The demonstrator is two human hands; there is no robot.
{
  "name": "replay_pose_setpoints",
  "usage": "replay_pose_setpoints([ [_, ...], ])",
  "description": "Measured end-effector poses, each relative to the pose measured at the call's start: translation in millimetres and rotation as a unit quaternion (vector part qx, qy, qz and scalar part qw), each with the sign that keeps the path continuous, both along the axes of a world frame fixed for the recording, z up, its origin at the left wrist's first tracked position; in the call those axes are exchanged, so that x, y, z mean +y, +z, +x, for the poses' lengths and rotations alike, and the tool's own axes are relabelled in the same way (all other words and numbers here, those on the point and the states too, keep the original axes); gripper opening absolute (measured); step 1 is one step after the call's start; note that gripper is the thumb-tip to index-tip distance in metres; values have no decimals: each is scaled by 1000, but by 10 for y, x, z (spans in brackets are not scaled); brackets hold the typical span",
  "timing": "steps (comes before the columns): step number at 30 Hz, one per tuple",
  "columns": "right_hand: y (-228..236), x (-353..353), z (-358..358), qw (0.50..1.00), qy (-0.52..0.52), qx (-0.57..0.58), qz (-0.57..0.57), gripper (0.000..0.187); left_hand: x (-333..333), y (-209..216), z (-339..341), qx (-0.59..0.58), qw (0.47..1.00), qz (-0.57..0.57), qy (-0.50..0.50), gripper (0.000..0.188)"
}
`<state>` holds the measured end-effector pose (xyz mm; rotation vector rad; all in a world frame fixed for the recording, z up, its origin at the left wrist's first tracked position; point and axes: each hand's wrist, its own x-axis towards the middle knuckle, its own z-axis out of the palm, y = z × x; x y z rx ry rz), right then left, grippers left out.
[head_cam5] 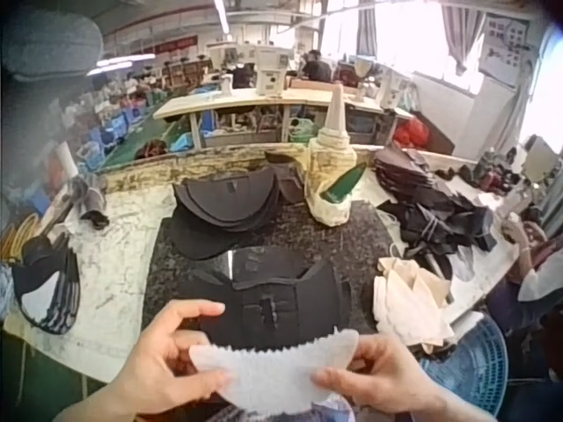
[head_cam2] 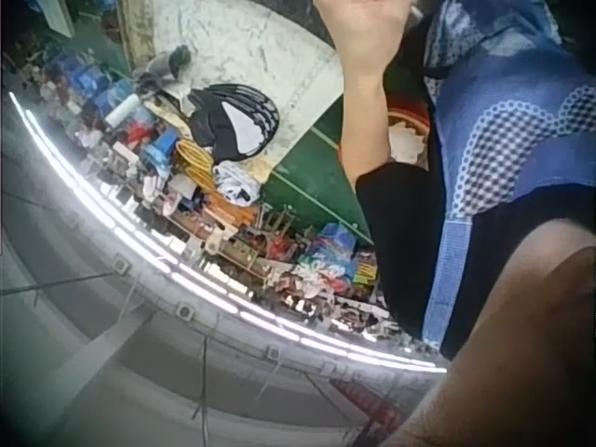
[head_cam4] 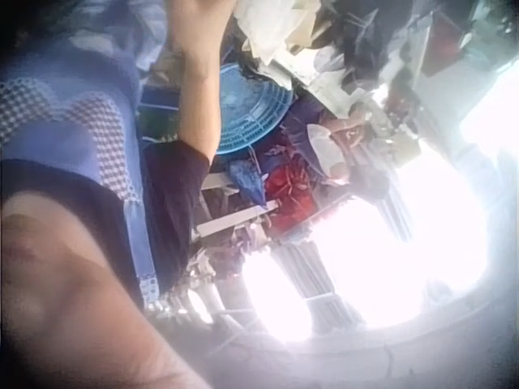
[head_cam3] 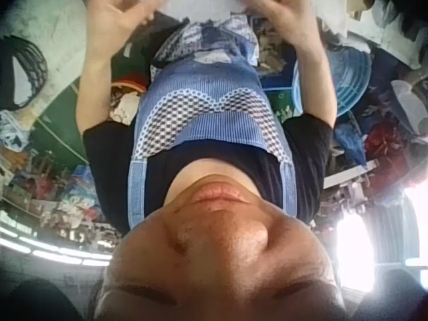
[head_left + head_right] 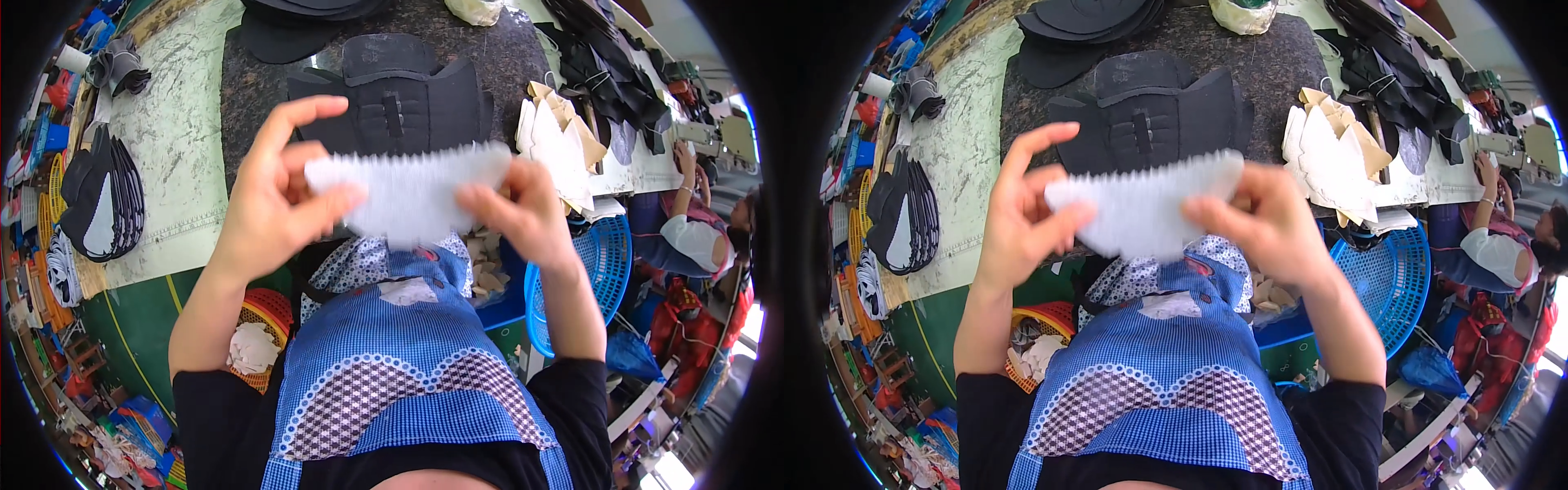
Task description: The person applies adhesive strips to small shoe components by hand, then assembles the components on a work surface.
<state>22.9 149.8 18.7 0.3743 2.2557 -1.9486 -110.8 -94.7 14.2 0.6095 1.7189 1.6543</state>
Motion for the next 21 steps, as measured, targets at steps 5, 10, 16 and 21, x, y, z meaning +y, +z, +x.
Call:
replay_pose_setpoints([
  [5, -163, 119, -351, 981, 25, -72, 179, 33, 61, -411, -178, 97, 994, -54, 13, 47],
  [10, -175, 38, -354, 977, 13, -46, 207, 33, 139, -331, -201, 215, 963, -158, -37, 22],
  [16, -44, 548, -140, 953, -8, -52, 298, 46, 38, -273, -227, 482, 841, -244, -25, 22],
  [21, -503, 532, 1005, 949, -77, -284, -114, 36, 399, -48, -745, 524, 834, -150, 78, 20],
])
